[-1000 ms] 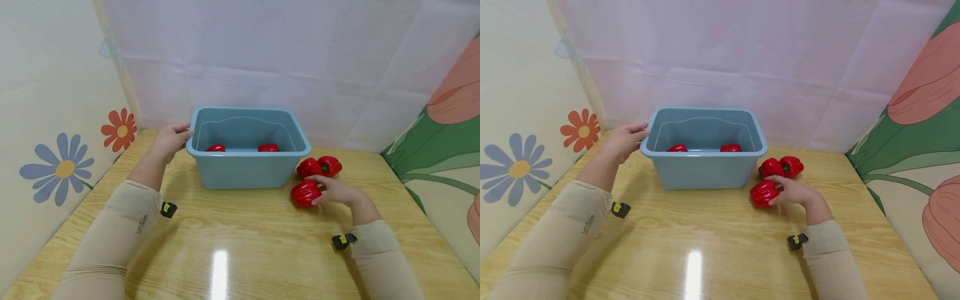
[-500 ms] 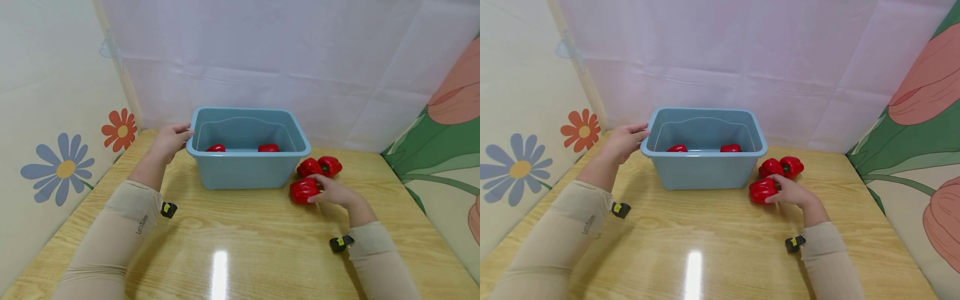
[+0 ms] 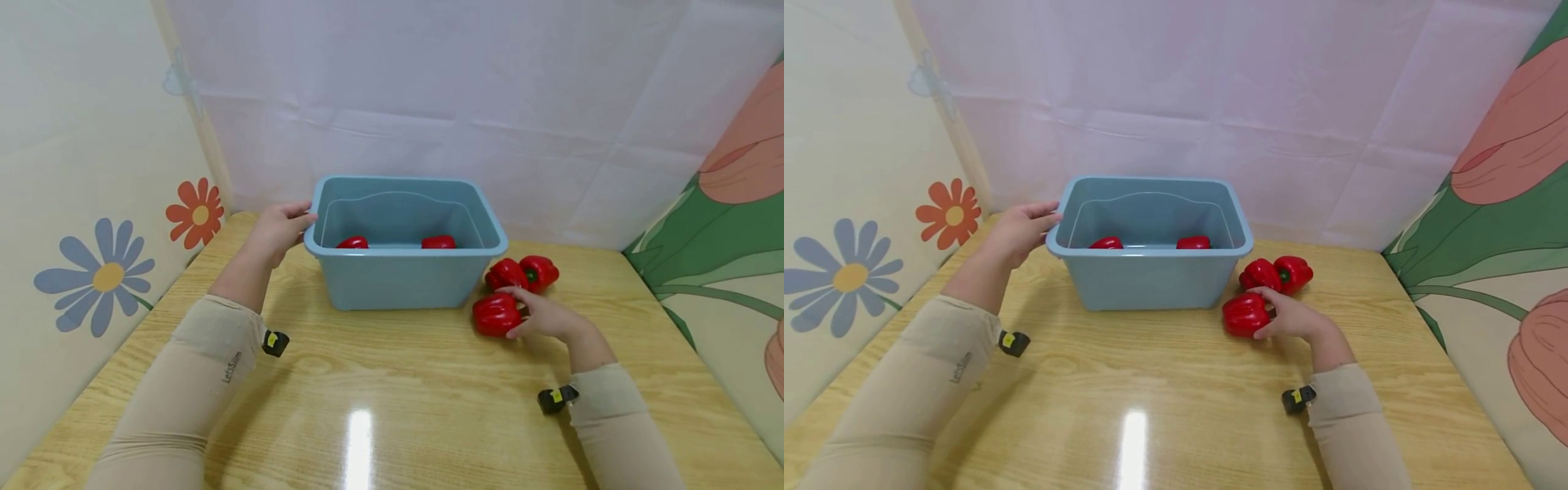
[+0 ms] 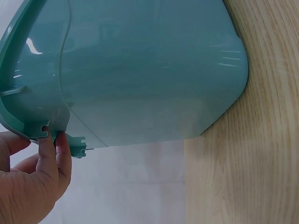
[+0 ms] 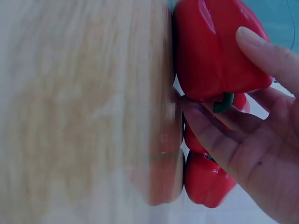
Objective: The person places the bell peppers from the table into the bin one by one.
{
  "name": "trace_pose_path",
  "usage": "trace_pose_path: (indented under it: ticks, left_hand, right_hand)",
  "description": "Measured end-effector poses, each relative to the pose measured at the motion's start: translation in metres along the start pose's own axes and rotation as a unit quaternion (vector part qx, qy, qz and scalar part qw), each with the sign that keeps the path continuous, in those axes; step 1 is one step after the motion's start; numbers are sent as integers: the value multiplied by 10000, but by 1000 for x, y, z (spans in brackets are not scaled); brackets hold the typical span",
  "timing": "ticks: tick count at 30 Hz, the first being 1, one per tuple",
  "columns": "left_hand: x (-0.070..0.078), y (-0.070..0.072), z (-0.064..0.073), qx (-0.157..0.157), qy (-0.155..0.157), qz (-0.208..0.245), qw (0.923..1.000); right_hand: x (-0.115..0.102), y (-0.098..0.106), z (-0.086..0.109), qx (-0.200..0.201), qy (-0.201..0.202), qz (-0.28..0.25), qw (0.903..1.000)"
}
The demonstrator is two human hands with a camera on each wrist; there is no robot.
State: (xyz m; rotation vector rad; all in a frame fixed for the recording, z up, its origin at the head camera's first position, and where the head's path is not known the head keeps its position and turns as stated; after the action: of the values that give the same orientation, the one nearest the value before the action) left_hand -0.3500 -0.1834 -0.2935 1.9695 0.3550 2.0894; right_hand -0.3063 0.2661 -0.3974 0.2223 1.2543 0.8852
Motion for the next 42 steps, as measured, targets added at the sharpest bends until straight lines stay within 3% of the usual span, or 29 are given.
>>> trace_pose_path:
  ticks: [18,42]
  left_hand:
    - [-1,1,0,7,65,29,10000]
    - [0,0,0,-5,5,34,10000]
  right_hand:
    - [-6,1,-1,200,596,7,9980]
    - [-10,14,4,463,722,-273,9959]
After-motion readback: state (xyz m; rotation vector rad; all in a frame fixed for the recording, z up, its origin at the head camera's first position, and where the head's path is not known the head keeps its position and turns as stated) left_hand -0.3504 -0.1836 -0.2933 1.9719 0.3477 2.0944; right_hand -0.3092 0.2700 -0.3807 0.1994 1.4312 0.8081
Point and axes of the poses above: each hand's wrist, its own z-axis away from the middle knuckle, its own y-axis out of the back of the hand, x = y × z, the point moved 6 cm from there along -z, towards the middle knuckle, and after that the axes turned 7 degrees about -z, right-handed, at the moved point
